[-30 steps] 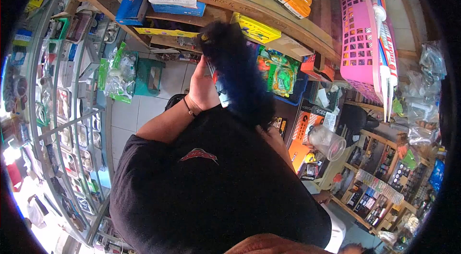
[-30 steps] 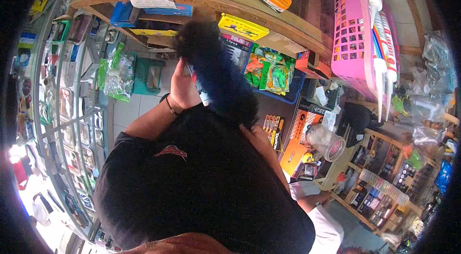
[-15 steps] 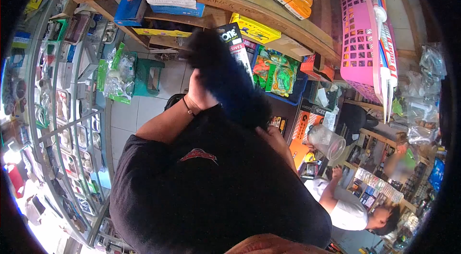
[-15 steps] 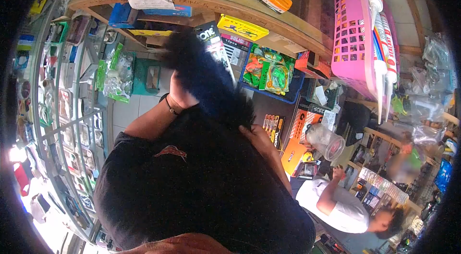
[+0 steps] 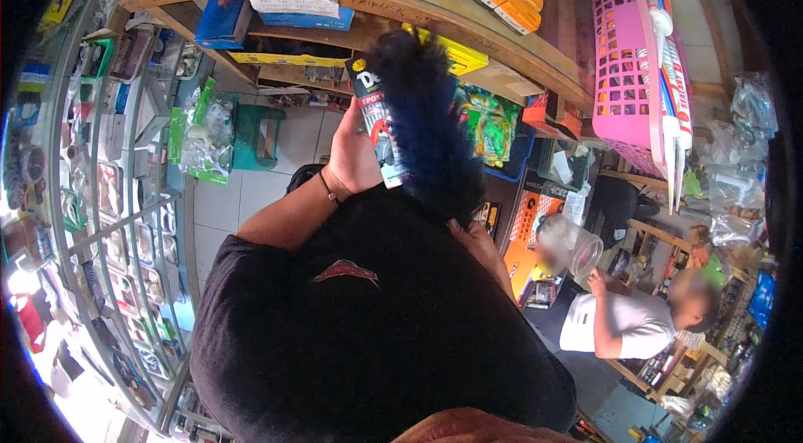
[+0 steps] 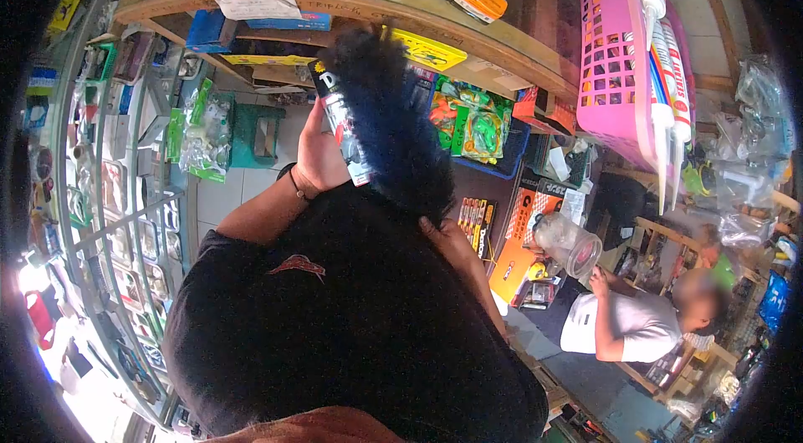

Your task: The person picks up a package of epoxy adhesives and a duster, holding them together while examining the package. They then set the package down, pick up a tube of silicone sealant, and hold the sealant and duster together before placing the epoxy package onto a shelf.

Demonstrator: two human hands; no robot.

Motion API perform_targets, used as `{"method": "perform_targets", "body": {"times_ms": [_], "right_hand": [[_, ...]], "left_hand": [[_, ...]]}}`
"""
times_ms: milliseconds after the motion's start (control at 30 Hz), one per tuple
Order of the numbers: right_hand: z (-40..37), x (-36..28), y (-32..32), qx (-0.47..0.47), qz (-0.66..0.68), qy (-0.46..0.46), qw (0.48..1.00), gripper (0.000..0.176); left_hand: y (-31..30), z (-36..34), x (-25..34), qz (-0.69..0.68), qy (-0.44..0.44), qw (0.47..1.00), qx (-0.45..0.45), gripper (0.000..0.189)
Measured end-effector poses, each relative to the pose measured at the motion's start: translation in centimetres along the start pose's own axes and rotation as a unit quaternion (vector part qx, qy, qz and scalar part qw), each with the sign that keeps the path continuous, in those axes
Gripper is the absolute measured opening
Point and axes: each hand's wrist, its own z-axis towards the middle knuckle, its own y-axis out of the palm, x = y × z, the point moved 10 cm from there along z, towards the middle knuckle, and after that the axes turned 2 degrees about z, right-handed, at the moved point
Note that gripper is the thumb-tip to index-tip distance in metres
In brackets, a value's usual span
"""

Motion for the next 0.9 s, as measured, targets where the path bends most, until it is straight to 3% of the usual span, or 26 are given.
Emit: {"method": "perform_targets", "body": {"times_ms": [33,67,133,167,233,267,333,433,500,567,633,700,733,767,800,833,900], "right_hand": [[0.0,0.1,0.2,-0.008,0.023,-0.014,1.000,0.037],[0.4,1.0,0.2,-0.008,0.023,-0.013,1.000,0.037],[1.0,0.9,-0.1,-0.003,-0.047,-0.105,0.993,0.039],[0.4,-0.2,0.1,-0.002,-0.047,-0.104,0.993,0.039],[-0.6,-0.9,0.2,0.006,-0.018,0.000,1.000,0.041],[-0.6,-0.8,0.1,0.005,-0.020,0.000,1.000,0.041],[-0.4,0.3,-0.1,-0.003,-0.045,0.040,0.998,0.042],[-0.3,-0.4,-0.1,-0.010,-0.135,-0.042,0.990,0.044],[0.9,1.9,-0.3,0.002,-0.083,-0.041,0.996,0.044],[0.8,1.8,-0.5,0.014,-0.032,-0.041,0.999,0.044],[-0.3,0.5,-0.1,0.009,0.001,-0.003,1.000,0.043],[0.3,1.0,-0.2,0.004,-0.047,-0.042,0.998,0.043],[0.4,0.7,-0.1,0.000,-0.093,-0.081,0.992,0.044],[0.4,1.0,-0.3,0.000,-0.093,-0.081,0.992,0.044],[-0.5,-0.7,0.0,0.001,-0.078,-0.064,0.995,0.044],[-0.9,-1.5,0.2,0.002,-0.062,-0.048,0.997,0.045],[0.8,1.6,-0.8,0.024,-0.060,-0.032,0.997,0.045]], "left_hand": [[0.0,0.0,-0.2,-0.013,-0.006,1.000,0.006,0.066],[1.6,-0.3,-0.3,0.011,-0.004,0.998,-0.060,0.066],[-0.2,-0.9,0.1,0.036,0.024,0.995,-0.090,0.066],[0.3,-0.9,0.1,0.034,0.017,0.995,-0.093,0.065],[0.3,-0.4,0.1,-0.031,-0.001,0.999,0.011,0.063],[0.6,-0.3,0.2,-0.014,-0.002,0.999,-0.046,0.061],[0.8,-0.4,0.2,-0.017,0.004,1.000,-0.026,0.062],[-0.3,-0.8,0.7,0.025,0.029,0.999,-0.031,0.069],[0.9,-1.3,0.4,0.016,0.010,0.992,-0.123,0.065],[0.8,-0.7,-0.1,-0.027,-0.023,0.999,-0.038,0.063],[0.4,-0.9,0.1,-0.015,-0.006,0.999,-0.032,0.062],[1.9,-1.1,1.0,0.011,0.064,0.995,-0.079,0.059],[0.5,-1.3,0.6,0.021,0.026,0.991,-0.129,0.057],[-1.3,-1.6,-0.8,-0.432,-0.103,0.894,-0.054,0.055],[-0.7,-1.5,-0.1,-0.214,-0.039,0.972,-0.090,0.056],[0.7,-1.6,0.5,0.016,0.028,0.992,-0.121,0.057],[1.7,-1.1,0.2,-0.025,-0.002,0.999,-0.043,0.061]]}}
